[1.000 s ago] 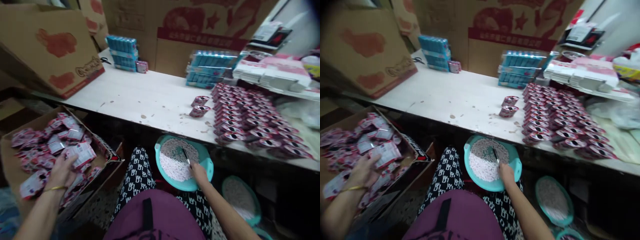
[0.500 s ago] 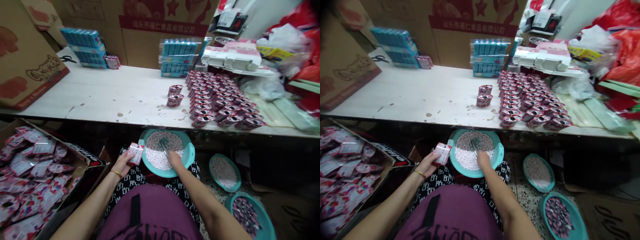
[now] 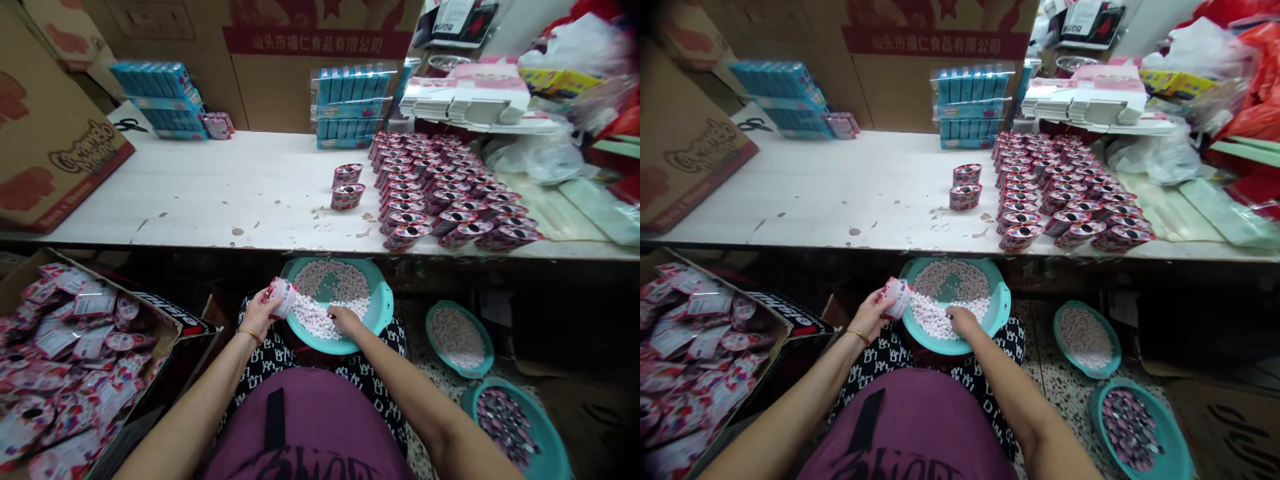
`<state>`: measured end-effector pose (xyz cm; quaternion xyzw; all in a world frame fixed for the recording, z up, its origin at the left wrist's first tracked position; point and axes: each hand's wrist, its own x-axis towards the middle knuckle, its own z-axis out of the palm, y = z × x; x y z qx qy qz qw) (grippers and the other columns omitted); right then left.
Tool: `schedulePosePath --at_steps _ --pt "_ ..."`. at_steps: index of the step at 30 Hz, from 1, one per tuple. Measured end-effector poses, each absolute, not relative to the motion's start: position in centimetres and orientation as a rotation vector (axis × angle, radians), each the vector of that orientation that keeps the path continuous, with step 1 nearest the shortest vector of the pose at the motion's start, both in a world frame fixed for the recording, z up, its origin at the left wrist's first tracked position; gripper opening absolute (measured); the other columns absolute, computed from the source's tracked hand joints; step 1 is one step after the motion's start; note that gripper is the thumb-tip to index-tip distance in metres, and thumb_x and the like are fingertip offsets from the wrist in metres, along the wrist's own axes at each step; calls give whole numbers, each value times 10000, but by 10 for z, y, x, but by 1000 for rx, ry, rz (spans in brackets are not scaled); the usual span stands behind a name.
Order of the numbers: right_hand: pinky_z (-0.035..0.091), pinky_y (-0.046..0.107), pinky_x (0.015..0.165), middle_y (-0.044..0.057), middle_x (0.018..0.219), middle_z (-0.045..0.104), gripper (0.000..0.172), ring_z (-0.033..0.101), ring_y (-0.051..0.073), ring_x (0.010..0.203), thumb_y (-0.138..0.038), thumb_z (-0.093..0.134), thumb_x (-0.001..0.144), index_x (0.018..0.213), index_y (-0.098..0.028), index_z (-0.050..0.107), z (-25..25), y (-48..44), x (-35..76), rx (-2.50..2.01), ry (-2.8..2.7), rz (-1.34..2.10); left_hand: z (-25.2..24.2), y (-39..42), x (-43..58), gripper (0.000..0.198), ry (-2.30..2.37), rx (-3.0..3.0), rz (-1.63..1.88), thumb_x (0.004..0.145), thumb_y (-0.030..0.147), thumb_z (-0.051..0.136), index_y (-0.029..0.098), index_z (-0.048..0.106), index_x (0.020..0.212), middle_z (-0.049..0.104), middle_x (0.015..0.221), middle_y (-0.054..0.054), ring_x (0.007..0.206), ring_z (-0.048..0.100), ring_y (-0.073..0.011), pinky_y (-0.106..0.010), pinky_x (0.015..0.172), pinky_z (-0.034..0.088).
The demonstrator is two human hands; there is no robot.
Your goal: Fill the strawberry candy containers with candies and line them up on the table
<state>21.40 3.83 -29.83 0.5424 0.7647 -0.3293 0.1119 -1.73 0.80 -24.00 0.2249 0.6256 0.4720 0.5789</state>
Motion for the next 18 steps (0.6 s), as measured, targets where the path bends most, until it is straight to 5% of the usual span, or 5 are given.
schedulePosePath --at_steps 9,18 --pt "364 202 662 8 855 654 296 560 143 795 -169 432 727 943 -219 628 -227 62 270 1723 2379 -972 -221 35 -3 347 1831 1659 724 666 242 611 226 549 1006 640 909 -22 833 588 -179 -257 731 436" --pt "338 214 593 18 762 666 225 569 149 739 -202 469 700 787 -239 674 -161 80 252 1459 2390 -732 -242 43 41 325 1801 1973 350 711 170 550 236 551 1030 611 958 -67 926 544 -231 -308 787 403"
